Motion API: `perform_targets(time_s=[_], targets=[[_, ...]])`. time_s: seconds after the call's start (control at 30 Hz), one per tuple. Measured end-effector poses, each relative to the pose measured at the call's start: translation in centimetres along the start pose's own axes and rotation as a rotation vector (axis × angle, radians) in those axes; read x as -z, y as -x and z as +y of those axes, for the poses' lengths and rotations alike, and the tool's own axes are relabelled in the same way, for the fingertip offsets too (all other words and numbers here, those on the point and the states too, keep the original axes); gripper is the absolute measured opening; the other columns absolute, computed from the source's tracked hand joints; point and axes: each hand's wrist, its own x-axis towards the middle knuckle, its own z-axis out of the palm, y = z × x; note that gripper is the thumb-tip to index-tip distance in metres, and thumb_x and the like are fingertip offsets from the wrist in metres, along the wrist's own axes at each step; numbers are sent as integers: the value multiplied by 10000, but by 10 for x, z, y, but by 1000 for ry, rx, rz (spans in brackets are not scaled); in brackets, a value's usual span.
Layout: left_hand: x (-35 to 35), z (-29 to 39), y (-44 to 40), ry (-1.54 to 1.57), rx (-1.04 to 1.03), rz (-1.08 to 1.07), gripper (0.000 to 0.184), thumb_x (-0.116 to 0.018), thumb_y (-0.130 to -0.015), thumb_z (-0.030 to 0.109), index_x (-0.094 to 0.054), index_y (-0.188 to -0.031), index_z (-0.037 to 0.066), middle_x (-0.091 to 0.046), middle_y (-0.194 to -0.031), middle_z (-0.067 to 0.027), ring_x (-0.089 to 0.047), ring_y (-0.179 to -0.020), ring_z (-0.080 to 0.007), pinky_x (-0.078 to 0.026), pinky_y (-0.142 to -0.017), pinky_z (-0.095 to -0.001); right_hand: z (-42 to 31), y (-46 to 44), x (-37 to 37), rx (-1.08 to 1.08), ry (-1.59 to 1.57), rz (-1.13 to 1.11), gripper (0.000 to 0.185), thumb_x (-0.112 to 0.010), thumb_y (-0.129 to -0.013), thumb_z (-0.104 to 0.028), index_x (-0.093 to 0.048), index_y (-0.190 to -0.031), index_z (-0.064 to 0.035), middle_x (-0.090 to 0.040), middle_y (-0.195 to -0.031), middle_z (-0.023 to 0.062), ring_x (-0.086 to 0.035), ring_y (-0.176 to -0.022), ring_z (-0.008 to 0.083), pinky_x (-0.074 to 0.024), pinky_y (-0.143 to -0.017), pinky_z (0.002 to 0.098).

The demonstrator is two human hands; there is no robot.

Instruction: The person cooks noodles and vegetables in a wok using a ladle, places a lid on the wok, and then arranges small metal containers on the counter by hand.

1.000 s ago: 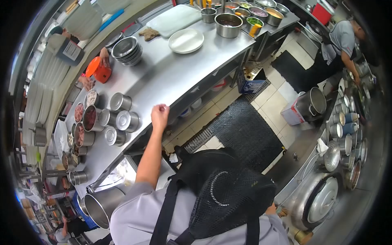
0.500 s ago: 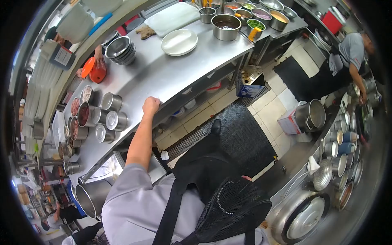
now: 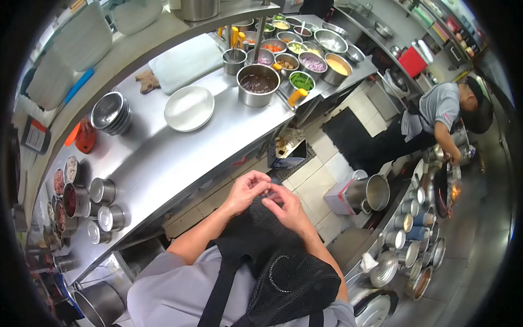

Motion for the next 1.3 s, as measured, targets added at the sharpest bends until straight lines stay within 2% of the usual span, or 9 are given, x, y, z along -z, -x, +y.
perform_targets(time_s=[0.1,0.23,0.3,0.4,0.5,0.6,0.83,0.9,1.3], targets=[[-18,31,-34,186,-12,-69,155,-692,-1000,114,-638,-1111,19,-697,-978,-28,-651,-872,-87,-542,-799,-250,-21,-33,16,58,56,115,336,-738,-944,-87,-646,-1246,27,-733,-981,111,-729,-869,175,-582,-759,300],[-28,44,-61,88,-127,-95,133,-695,-996,116,-650,-1076,21,-687,-987,-15,-643,-880,-65,-526,-772,-230,-36,-50,42,-23,-60,238,238,-707,-960,-53,-672,-1181,26,-750,-889,101,-721,-754,151,-579,-697,286],[-31,56,-71,-180,-236,-106,131,-695,-990,78,-641,-1099,28,-639,-1031,-23,-624,-898,-83,-520,-817,-242,-40,-62,56,50,-84,255,205,-688,-974,-51,-681,-1164,25,-748,-890,97,-712,-738,131,-576,-677,284],[-36,65,-81,104,-153,-183,183,-694,-985,63,-627,-1153,37,-605,-1059,-17,-599,-911,-89,-502,-844,-251,-59,-81,82,149,-15,134,166,-681,-972,-42,-691,-1118,37,-742,-871,100,-711,-724,139,-575,-666,289],[-41,82,-84,91,-258,-120,292,-697,-978,55,-588,-1248,42,-594,-1105,-21,-580,-947,-100,-491,-889,-272,-83,-98,109,193,74,41,129,-708,-939,-29,-712,-1053,30,-736,-859,110,-713,-714,169,-571,-658,296],[-42,85,-94,87,-202,-116,350,-661,-1013,113,-537,-1335,51,-607,-1110,-19,-592,-1003,-104,-498,-916,-285,-131,-109,142,512,233,50,126,-760,-860,-14,-743,-984,-3,-736,-849,116,-712,-723,233,-569,-659,320],[-128,44,-129,146,272,-775,412,-622,-1049,265,-520,-1385,49,-625,-1211,-62,-602,-1092,-137,-508,-953,-310,-240,-112,187,1279,-229,-579,78,-774,-837,-14,-769,-914,-25,-703,-757,67,-650,-634,157,-579,-755,375],[-156,37,-134,222,314,-858,423,-617,-1049,279,-517,-1390,50,-624,-1218,-65,-601,-1101,-140,-506,-957,-314,-242,-112,199,1321,-317,-653,77,-781,-831,-11,-765,-905,-23,-702,-773,75,-636,-623,148,-575,-748,368],[-205,37,-122,300,229,-593,497,-583,-1047,365,-498,-1425,52,-617,-1261,-86,-590,-1150,-159,-498,-986,-333,-217,-118,251,1285,-833,-921,159,-830,-785,21,-759,-907,-52,-695,-760,81,-588,-567,132,-569,-731,357]])
